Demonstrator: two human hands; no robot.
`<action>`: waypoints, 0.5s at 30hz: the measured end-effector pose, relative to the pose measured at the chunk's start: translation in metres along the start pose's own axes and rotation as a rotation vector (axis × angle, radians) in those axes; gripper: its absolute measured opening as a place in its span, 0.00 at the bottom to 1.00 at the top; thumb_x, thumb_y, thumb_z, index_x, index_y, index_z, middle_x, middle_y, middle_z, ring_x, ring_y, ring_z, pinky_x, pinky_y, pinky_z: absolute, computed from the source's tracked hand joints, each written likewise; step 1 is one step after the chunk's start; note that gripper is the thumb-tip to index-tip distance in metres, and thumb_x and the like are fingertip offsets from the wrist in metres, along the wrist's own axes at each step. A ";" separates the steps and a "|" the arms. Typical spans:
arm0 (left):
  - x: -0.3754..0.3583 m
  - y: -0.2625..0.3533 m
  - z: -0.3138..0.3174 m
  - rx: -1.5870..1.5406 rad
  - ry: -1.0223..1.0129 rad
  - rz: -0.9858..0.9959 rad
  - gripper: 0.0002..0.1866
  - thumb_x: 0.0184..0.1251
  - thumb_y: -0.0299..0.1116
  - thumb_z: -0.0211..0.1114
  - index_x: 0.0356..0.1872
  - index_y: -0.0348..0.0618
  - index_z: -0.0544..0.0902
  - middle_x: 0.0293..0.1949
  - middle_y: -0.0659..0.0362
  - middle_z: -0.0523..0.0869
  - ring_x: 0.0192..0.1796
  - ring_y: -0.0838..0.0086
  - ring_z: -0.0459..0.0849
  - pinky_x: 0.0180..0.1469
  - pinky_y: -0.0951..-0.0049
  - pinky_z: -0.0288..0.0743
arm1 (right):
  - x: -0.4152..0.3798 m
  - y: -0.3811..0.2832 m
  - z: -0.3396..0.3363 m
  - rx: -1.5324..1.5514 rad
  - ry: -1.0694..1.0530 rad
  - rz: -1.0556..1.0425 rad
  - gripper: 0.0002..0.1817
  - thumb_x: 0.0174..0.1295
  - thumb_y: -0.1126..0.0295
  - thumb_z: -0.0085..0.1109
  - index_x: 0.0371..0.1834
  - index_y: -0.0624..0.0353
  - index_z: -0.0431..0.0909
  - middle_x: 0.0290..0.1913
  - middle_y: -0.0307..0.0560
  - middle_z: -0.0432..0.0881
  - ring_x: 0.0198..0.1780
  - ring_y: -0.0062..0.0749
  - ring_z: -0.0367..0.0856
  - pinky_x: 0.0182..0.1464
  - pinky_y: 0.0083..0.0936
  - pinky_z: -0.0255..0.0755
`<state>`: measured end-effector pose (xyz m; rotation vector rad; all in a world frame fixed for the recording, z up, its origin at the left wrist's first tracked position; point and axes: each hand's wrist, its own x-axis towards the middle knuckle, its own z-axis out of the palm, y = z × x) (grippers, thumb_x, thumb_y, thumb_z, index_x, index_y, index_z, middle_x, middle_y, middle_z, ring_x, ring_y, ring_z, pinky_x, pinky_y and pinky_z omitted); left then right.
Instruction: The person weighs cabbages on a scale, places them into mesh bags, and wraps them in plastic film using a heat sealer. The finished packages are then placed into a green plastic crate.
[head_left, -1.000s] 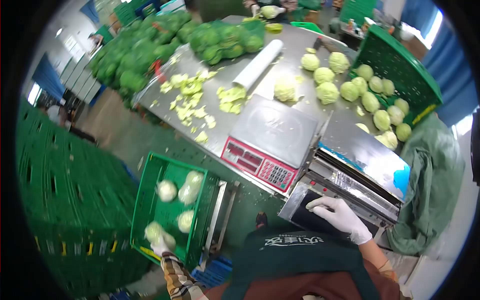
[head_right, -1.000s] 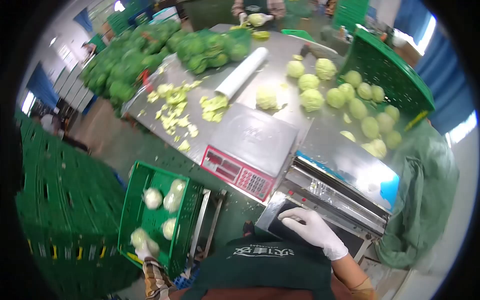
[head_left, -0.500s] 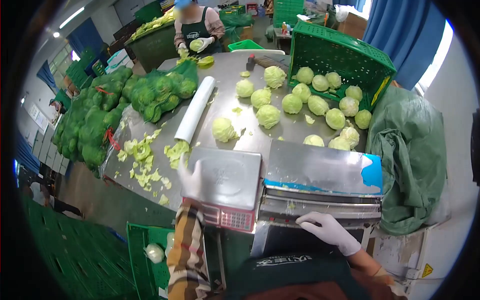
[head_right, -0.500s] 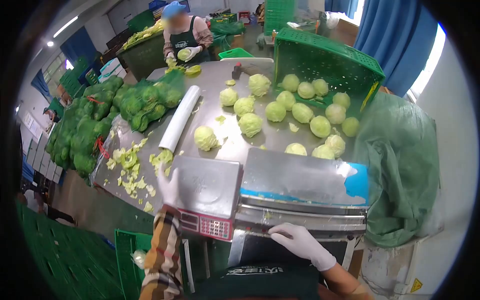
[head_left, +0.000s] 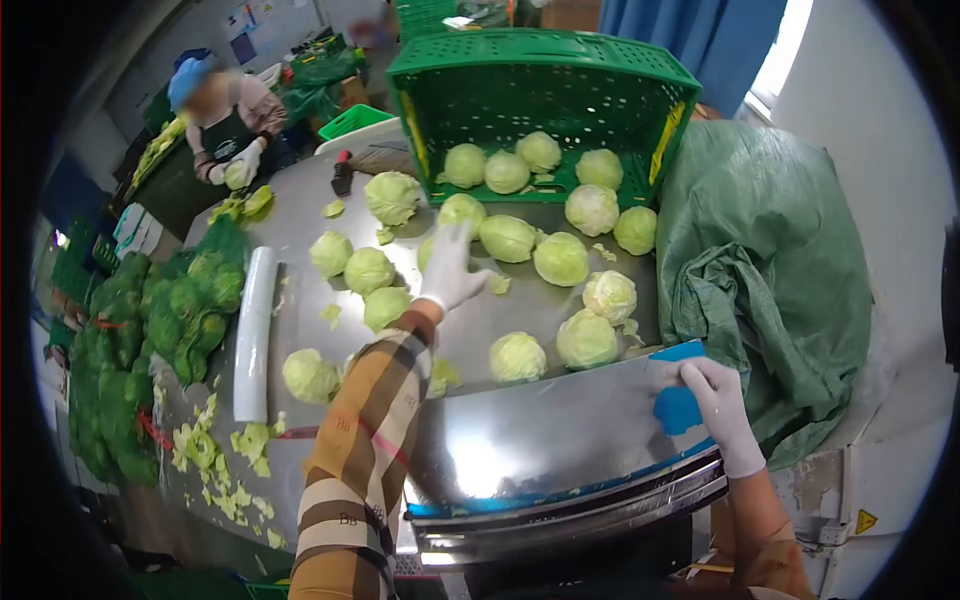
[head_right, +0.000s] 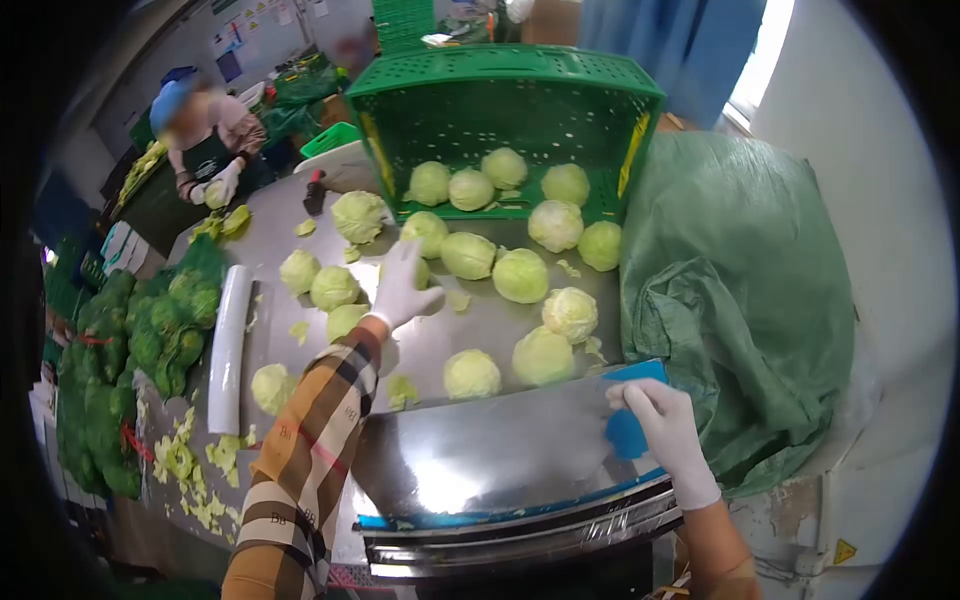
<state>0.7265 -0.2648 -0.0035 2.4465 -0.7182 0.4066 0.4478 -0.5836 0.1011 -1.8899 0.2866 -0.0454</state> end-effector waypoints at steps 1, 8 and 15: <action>0.017 0.016 0.020 0.006 -0.141 0.041 0.49 0.47 0.41 0.75 0.71 0.37 0.61 0.69 0.39 0.64 0.72 0.44 0.60 0.73 0.55 0.58 | 0.013 0.005 -0.003 -0.033 0.020 -0.030 0.12 0.69 0.72 0.52 0.40 0.70 0.84 0.36 0.44 0.87 0.41 0.24 0.83 0.48 0.21 0.76; 0.121 0.088 0.161 -0.141 -0.193 0.193 0.57 0.43 0.44 0.77 0.75 0.39 0.54 0.70 0.35 0.62 0.73 0.41 0.58 0.74 0.54 0.57 | 0.073 0.061 -0.061 0.042 0.270 -0.076 0.13 0.71 0.72 0.51 0.39 0.70 0.84 0.36 0.45 0.86 0.38 0.23 0.82 0.45 0.20 0.75; 0.196 0.096 0.232 0.176 -0.270 -0.107 0.62 0.38 0.53 0.78 0.76 0.43 0.53 0.73 0.36 0.57 0.74 0.40 0.56 0.74 0.51 0.56 | 0.061 0.127 -0.130 0.064 0.573 0.025 0.12 0.71 0.70 0.52 0.37 0.69 0.82 0.37 0.45 0.86 0.36 0.23 0.81 0.43 0.20 0.74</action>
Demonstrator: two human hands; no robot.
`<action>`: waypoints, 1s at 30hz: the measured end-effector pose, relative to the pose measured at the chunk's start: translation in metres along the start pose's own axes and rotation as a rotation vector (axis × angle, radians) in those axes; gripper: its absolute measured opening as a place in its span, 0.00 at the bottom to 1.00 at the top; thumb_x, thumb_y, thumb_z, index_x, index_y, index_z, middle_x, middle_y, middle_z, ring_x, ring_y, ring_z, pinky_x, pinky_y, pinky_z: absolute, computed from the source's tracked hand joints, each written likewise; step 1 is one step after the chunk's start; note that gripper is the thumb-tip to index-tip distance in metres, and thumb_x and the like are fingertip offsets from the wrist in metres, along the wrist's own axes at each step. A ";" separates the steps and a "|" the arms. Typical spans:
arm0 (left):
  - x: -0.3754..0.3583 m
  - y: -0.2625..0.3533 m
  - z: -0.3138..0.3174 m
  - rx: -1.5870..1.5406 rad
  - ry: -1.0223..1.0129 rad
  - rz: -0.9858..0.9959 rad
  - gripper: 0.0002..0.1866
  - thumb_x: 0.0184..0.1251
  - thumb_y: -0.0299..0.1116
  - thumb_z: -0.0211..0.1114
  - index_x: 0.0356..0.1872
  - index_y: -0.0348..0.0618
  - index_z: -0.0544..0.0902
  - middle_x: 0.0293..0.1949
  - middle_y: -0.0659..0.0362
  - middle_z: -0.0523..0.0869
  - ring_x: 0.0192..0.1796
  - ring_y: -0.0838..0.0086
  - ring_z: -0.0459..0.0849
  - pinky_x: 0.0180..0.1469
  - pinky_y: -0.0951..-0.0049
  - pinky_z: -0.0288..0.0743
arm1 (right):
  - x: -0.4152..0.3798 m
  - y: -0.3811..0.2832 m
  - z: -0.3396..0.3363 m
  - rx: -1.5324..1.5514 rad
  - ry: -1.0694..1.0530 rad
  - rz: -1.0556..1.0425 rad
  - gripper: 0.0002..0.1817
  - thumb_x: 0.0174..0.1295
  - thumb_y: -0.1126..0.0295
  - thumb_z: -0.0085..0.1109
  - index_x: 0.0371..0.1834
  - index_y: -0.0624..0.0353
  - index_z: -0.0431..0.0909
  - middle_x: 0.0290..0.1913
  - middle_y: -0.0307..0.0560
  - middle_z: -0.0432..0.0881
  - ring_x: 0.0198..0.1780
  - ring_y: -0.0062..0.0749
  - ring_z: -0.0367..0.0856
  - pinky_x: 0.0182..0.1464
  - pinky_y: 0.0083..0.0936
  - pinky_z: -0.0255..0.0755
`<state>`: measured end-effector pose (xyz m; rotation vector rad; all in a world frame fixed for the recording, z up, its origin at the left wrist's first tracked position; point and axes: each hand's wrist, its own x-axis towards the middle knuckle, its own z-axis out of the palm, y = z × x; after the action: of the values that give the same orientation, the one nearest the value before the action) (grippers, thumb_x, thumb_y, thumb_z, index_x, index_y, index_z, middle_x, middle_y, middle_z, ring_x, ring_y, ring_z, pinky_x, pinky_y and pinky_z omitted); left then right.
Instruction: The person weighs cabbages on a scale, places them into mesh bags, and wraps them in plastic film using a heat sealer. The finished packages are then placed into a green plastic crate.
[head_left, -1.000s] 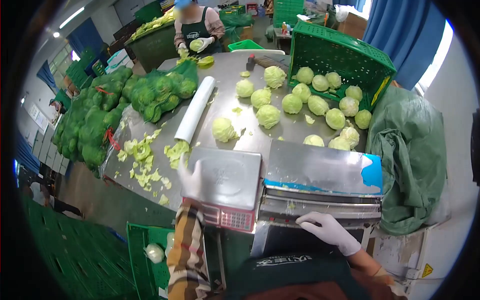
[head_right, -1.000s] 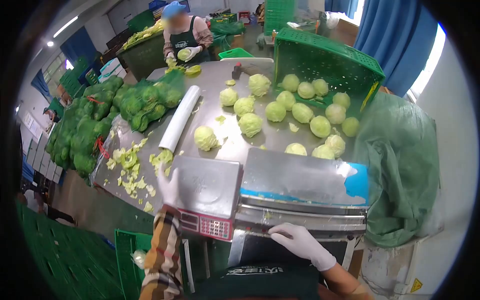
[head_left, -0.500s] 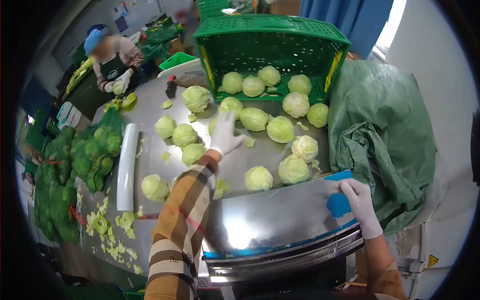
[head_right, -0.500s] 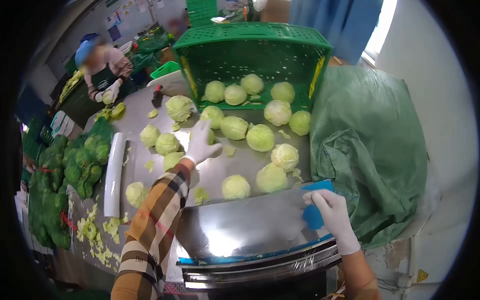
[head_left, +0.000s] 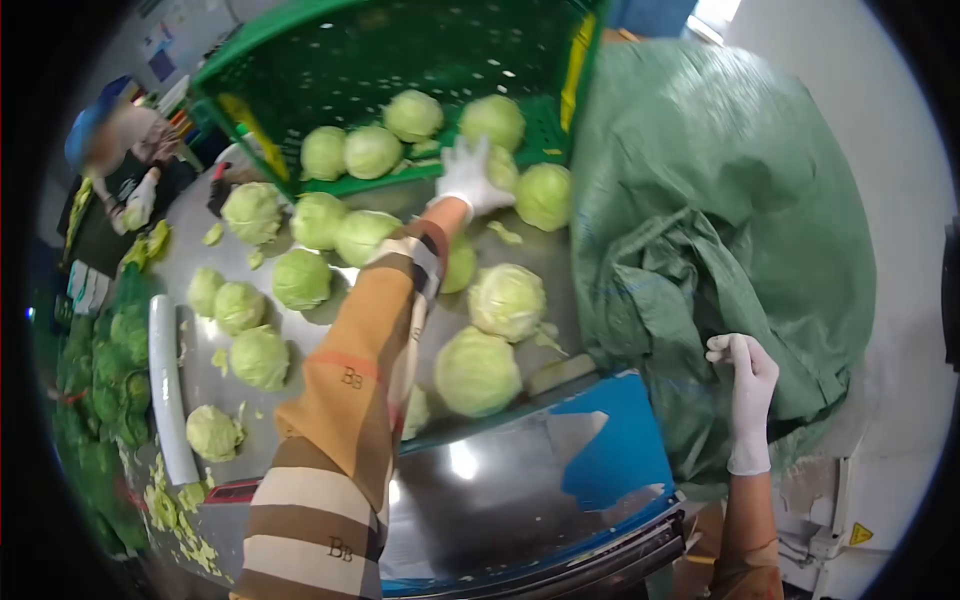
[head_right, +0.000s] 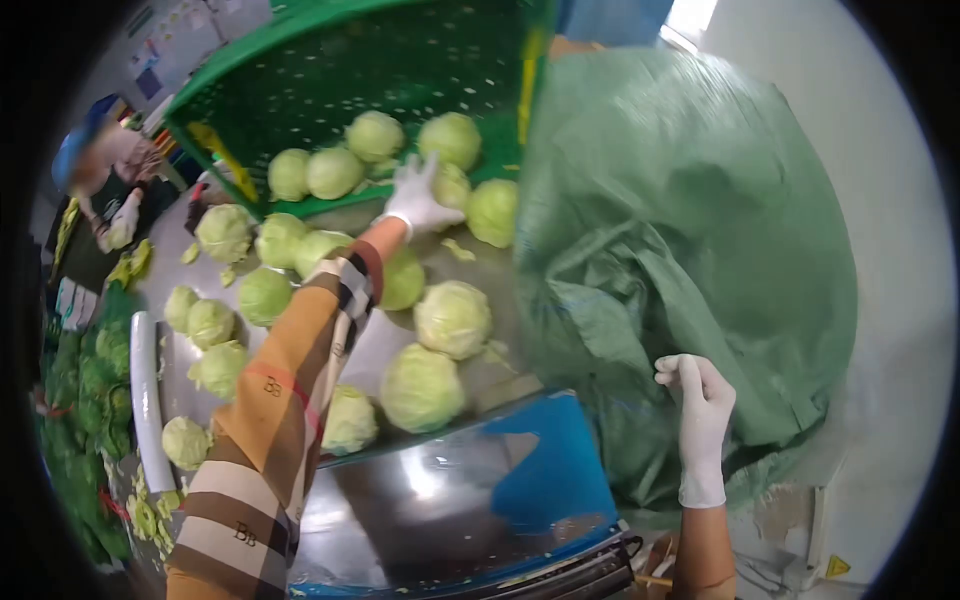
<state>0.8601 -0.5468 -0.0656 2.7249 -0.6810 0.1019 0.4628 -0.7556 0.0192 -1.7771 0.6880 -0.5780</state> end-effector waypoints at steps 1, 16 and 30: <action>0.008 -0.003 0.017 0.065 0.042 -0.007 0.62 0.37 0.54 0.79 0.75 0.44 0.55 0.72 0.37 0.59 0.73 0.42 0.58 0.74 0.50 0.57 | 0.005 0.017 -0.016 -0.051 -0.043 0.021 0.13 0.71 0.70 0.53 0.38 0.70 0.82 0.38 0.45 0.86 0.38 0.23 0.81 0.44 0.21 0.74; -0.185 -0.044 -0.172 -0.877 0.295 -0.109 0.46 0.45 0.36 0.83 0.64 0.38 0.65 0.56 0.50 0.78 0.56 0.66 0.81 0.60 0.68 0.77 | 0.090 0.230 -0.100 -0.817 -0.151 -0.168 0.31 0.64 0.60 0.61 0.67 0.67 0.66 0.67 0.63 0.71 0.68 0.53 0.69 0.70 0.38 0.60; -0.649 -0.143 -0.250 0.338 0.470 -1.304 0.51 0.36 0.50 0.80 0.65 0.43 0.66 0.62 0.40 0.65 0.62 0.40 0.67 0.64 0.48 0.65 | -0.100 0.023 -0.137 -1.045 -0.132 -0.398 0.14 0.73 0.60 0.53 0.47 0.61 0.77 0.33 0.54 0.84 0.29 0.37 0.84 0.32 0.31 0.78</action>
<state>0.3562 -0.0563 0.0319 2.6930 1.3177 0.5228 0.2943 -0.7839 0.0315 -2.9416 0.5766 -0.3571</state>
